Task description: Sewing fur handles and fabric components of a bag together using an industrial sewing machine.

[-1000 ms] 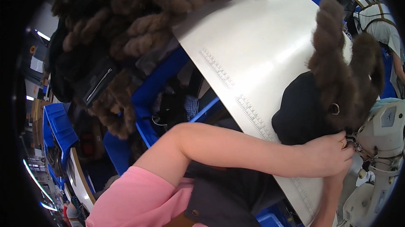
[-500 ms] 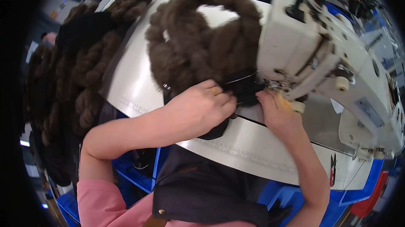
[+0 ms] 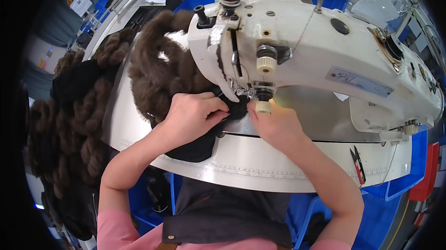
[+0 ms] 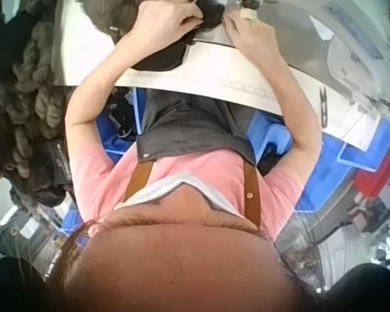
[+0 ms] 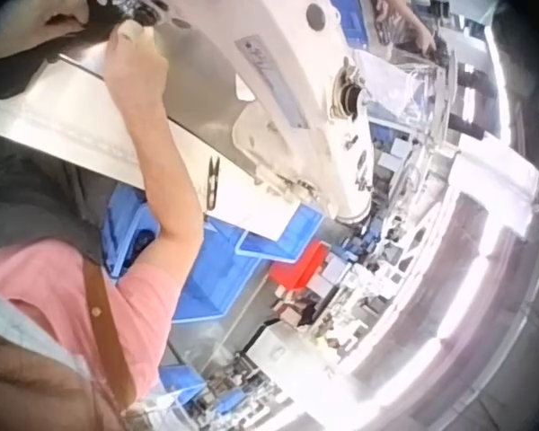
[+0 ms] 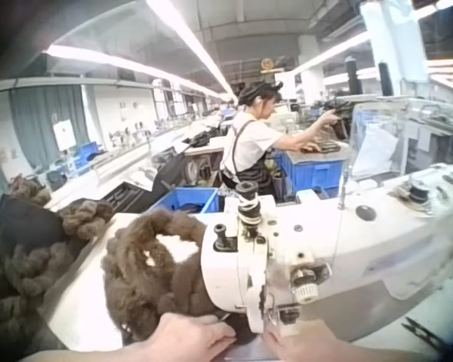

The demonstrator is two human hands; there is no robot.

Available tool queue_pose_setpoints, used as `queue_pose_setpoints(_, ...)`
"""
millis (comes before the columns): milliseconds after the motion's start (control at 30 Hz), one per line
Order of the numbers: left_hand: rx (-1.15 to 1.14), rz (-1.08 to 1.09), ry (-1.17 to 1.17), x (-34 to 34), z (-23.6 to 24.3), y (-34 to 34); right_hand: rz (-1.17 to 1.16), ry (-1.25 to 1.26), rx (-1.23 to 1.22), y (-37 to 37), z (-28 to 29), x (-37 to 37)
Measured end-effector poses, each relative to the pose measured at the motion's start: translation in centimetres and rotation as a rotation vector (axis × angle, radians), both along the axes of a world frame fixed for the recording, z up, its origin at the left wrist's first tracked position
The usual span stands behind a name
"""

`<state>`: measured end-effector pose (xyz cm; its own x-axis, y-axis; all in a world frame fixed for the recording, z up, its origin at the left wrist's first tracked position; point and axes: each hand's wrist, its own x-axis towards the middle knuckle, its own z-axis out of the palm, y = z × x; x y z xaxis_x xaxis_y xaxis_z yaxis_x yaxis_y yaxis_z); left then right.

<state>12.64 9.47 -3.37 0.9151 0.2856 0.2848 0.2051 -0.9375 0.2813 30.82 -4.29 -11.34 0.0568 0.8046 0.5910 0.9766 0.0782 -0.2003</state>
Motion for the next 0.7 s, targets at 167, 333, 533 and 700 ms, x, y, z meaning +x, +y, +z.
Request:
queue_pose_setpoints(167, 0.059, 0.004, 0.101, 0.1, 0.4, 0.2, 0.128, -0.034, 0.012, -0.1, 0.9, -0.3)
queue_pose_setpoints(333, 0.072, -0.023, 0.066, 0.5, 1.0, -0.5, 0.243, -0.053, 0.059, -0.1, 1.2, -0.2)
queue_pose_setpoints(533, 0.133, -0.031, 0.088, 0.8, 0.5, -0.6, 0.242, -0.092, 0.006, -0.7, 1.0, -0.6)
queue_pose_setpoints(700, 0.198, 0.026, 0.12, 1.2, -0.3, -0.5, 0.257, -0.092, 0.021, -0.6, 0.6, -0.9)
